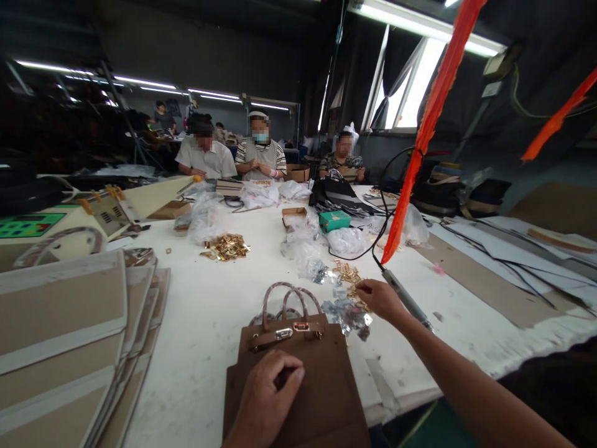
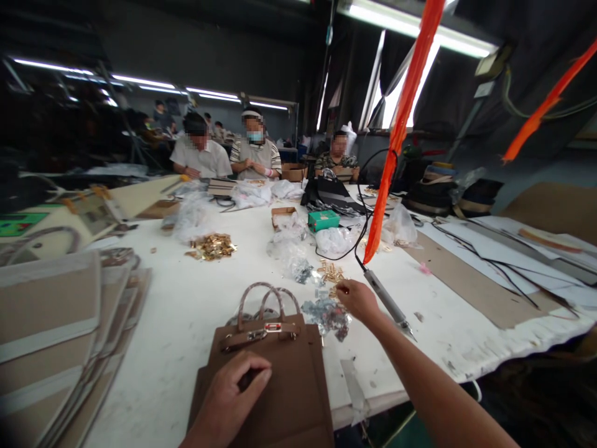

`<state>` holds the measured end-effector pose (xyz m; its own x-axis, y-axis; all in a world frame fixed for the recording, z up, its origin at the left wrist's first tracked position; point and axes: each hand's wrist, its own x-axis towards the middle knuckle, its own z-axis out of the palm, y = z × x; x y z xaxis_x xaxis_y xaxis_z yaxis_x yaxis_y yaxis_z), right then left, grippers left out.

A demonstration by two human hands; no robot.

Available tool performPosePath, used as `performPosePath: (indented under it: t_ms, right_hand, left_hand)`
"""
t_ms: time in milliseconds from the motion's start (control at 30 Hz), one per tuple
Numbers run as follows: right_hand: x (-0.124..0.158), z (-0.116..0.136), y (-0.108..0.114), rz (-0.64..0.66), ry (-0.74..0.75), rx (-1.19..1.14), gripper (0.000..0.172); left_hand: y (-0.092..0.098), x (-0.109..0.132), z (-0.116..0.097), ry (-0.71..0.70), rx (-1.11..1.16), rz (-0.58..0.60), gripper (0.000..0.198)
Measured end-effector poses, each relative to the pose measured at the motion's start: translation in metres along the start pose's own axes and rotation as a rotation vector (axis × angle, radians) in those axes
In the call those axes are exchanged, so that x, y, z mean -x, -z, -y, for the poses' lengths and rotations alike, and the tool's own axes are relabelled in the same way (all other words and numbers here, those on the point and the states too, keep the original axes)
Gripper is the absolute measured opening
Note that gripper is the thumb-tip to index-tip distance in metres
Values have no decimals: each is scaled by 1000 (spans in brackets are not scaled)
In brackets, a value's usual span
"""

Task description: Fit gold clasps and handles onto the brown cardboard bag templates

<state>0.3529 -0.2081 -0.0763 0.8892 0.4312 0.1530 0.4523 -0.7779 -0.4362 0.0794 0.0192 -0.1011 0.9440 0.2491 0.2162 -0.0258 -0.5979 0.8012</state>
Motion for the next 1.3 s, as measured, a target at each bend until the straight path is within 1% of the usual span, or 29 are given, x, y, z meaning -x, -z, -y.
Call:
performPosePath:
  t_ms: [100,167,233,267,300,367,400,467,533,667,767,833,967,1167,1300]
  right_hand:
    - [28,35,4,-56,130,-138,19]
    - [55,66,-1,-71,262,-257,17]
    - [83,96,-13,-46,408,-336,15]
    - [95,108,-21,-24,472,-347,17]
    - [106,118,-29,-6,521,-351,20]
    - [120,131,-47,17,568,-374,29]
    - [124,134,-55,23,569,-402,30]
    - [129,136,-66,32,532,-478,31]
    - [131,136,-71,31,468,-554,32]
    - [135,139,-67,73,347,-683,34]
    - [134,141,-59,78,282,-760,27]
    - [130,141,-54,76,277,-759,22]
    - [121,140,-47,136,320,-703,16]
    - [127,152,-52,126,294,-696,17]
    - [131,153,-56,110,235,-672,22]
  left_hand:
    - [6,-2,-6,118,95,18,22]
    - [9,-3,-9,184,197,4,31]
    - [10,-2,-10,203,297,-4,43]
    - [9,-2,-10,194,354,8,44]
    - [9,0,-9,185,414,32,43]
    - [7,2,-6,198,526,58,40]
    - [6,3,-4,224,567,51,39]
    - [4,4,0,296,617,-4,40]
    - [4,3,3,339,656,-42,41]
    - [6,1,2,337,673,-31,38]
    - [6,1,2,300,660,-22,36]
    - [6,1,4,278,660,-19,38]
    - [7,1,8,269,683,-1,40]
    - [14,3,9,280,859,-4,44]
    - [16,0,11,297,879,-3,45]
